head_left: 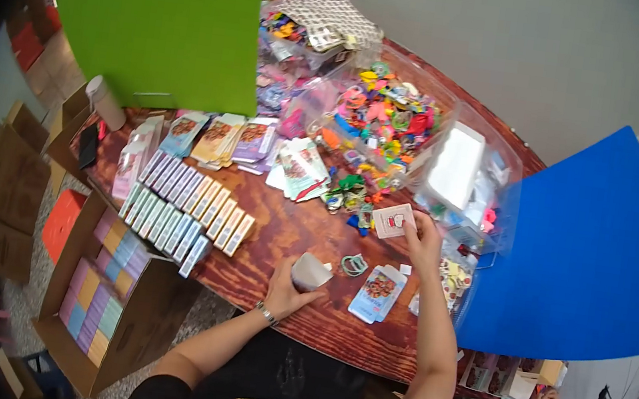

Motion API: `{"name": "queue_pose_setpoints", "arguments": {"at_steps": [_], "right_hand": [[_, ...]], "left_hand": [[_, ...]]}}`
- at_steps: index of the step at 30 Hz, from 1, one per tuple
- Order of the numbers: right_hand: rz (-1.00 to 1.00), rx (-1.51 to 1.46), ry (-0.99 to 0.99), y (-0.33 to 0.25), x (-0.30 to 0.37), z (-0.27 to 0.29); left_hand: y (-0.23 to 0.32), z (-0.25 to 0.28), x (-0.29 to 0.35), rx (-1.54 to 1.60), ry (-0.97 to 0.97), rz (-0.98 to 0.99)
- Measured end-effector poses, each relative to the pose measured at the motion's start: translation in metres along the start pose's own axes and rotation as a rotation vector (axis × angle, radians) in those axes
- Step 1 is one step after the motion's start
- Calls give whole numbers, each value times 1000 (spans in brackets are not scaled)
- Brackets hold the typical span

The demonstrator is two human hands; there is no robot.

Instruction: Assembling small toys and packaging them into plastic containers at a workbench.

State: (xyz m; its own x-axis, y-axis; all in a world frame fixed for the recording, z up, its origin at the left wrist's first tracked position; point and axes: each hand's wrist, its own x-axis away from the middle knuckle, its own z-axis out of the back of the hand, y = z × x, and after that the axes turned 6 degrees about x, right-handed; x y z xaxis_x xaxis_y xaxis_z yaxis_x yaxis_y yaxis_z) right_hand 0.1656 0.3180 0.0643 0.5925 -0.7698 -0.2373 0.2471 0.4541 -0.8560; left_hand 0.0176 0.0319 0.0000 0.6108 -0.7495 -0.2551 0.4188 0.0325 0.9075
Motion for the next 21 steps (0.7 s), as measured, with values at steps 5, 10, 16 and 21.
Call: {"name": "queue_pose_setpoints", "arguments": {"at_steps": [5,10,16,21], "right_hand": [[-66,-198,-122,-83,72,-36],[350,190,-125,-109,94,-49],[450,306,-102,-111,100,-61],[426,449,20,-109,115,-81]], "left_hand": [[-6,0,-2,-13,4,44],[4,-2,2,-31,8,40],[0,-4,11,-107,25,-53],[4,-7,9,-162,76,-108]]}}
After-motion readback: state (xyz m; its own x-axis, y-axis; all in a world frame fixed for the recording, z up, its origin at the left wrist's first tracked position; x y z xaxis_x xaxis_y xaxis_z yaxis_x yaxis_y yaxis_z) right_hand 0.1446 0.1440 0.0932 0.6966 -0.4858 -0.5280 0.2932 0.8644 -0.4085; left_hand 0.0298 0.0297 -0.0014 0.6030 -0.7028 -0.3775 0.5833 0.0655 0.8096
